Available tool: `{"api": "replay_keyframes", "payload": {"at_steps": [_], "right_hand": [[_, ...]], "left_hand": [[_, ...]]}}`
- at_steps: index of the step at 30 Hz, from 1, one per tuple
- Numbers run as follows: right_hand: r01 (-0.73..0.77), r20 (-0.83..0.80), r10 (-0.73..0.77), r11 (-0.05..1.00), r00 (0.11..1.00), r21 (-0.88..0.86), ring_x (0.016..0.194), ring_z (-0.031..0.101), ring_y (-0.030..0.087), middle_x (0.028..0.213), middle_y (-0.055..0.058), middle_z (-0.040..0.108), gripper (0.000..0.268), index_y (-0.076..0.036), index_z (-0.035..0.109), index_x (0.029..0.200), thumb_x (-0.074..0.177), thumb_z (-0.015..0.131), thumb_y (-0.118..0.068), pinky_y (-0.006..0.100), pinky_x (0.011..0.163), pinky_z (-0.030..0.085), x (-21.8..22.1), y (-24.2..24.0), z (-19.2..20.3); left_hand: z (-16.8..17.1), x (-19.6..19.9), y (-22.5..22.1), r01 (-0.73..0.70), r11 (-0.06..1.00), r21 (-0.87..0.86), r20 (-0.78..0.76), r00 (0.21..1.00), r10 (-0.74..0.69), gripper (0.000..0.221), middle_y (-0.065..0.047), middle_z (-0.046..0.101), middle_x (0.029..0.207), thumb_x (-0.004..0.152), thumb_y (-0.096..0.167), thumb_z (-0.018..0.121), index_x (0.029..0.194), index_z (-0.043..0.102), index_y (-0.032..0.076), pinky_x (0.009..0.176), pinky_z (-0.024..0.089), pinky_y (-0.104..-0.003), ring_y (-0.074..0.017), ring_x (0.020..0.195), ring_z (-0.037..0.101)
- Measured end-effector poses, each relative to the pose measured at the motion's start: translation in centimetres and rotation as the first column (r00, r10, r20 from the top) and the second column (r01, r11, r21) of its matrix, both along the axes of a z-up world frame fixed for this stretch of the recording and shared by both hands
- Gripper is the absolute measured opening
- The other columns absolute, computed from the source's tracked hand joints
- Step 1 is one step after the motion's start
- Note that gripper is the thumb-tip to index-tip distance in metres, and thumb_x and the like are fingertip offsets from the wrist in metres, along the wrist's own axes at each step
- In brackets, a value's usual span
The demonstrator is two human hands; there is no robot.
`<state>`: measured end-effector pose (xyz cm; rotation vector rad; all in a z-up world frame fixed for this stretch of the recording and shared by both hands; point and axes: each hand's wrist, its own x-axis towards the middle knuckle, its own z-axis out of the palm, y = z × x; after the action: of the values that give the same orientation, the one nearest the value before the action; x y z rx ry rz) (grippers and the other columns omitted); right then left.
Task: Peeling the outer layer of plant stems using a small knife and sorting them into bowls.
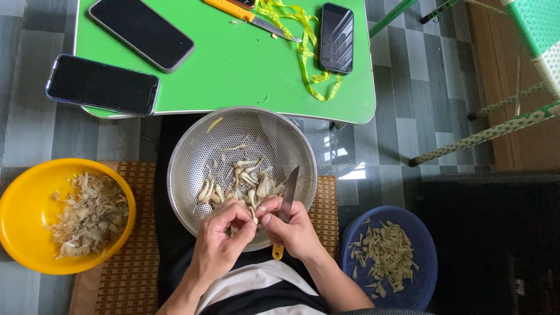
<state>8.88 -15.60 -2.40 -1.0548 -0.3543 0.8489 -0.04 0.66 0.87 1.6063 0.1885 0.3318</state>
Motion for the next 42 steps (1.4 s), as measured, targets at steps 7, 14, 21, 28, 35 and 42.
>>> {"api": "replay_keyframes", "payload": {"at_steps": [7,14,21,28,35,42], "right_hand": [[0.136,0.318,-0.106,0.988,0.942,-0.074,0.087,0.059,0.017,0.090,0.005,0.065,0.012,-0.008,0.071,0.095,0.091,0.080,-0.017,0.033,0.080,0.050,-0.2,1.1,2.2],[0.269,0.219,-0.254,0.962,0.942,-0.039,0.065,0.054,0.015,0.095,0.014,0.073,0.011,-0.003,0.071,0.097,0.096,0.074,-0.013,0.028,0.059,0.044,-1.2,1.2,1.0],[0.186,-0.223,-0.187,0.982,0.957,-0.024,0.037,0.031,0.007,0.093,0.012,0.075,0.010,-0.003,0.072,0.101,0.098,0.073,-0.013,0.022,0.029,0.023,-0.9,0.4,-0.7],[0.220,-0.228,-0.224,0.975,0.948,-0.046,0.037,0.023,0.006,0.053,-0.002,0.042,0.009,-0.005,0.073,0.099,0.100,0.070,-0.014,0.022,0.029,0.019,-0.6,0.8,0.5],[0.297,-0.042,-0.301,0.952,0.953,-0.073,0.036,0.034,0.008,0.060,0.004,0.056,0.013,-0.001,0.071,0.098,0.097,0.073,-0.014,0.024,0.029,0.026,-0.9,0.9,0.2],[0.364,0.130,-0.351,0.928,0.927,-0.085,0.039,0.046,0.011,0.093,0.014,0.073,0.012,-0.001,0.070,0.098,0.096,0.074,-0.012,0.023,0.028,0.038,-1.8,1.4,0.3]], "left_hand": [[-0.5,0.3,-0.3,-0.030,0.948,0.316,0.059,0.998,0.012,0.020,0.001,0.053,0.072,0.082,0.011,0.070,0.069,0.054,0.011,0.051,0.046,-0.026,-0.0114,0.062,0.051],[-1.5,0.2,-0.9,-0.253,0.945,0.209,0.123,0.965,0.232,0.017,-0.004,0.064,0.076,0.077,0.000,0.061,0.069,0.050,0.010,0.059,0.051,-0.027,-0.0153,0.068,0.061],[-2.7,-0.5,-0.6,-0.169,0.906,-0.389,-0.134,0.983,0.125,0.020,-0.012,0.066,0.084,0.075,-0.004,0.067,0.073,0.052,0.008,0.063,0.057,-0.026,-0.0170,0.073,0.064],[-2.0,-0.3,-0.8,-0.009,0.976,-0.219,0.069,0.997,0.024,0.011,-0.010,0.069,0.087,0.097,0.000,0.055,0.102,0.065,0.003,0.064,0.063,-0.023,-0.0159,0.074,0.067],[-1.2,0.3,-1.0,-0.195,0.950,0.244,0.071,0.981,0.183,0.014,-0.004,0.074,0.085,0.092,0.021,0.072,0.090,0.070,0.008,0.060,0.056,-0.025,-0.0128,0.071,0.067],[-3.0,0.1,-1.0,-0.110,0.971,0.213,-0.116,0.984,0.137,0.034,0.001,0.057,0.069,0.103,0.038,0.049,0.085,0.057,0.011,0.046,0.042,-0.029,-0.0120,0.054,0.051]]}}
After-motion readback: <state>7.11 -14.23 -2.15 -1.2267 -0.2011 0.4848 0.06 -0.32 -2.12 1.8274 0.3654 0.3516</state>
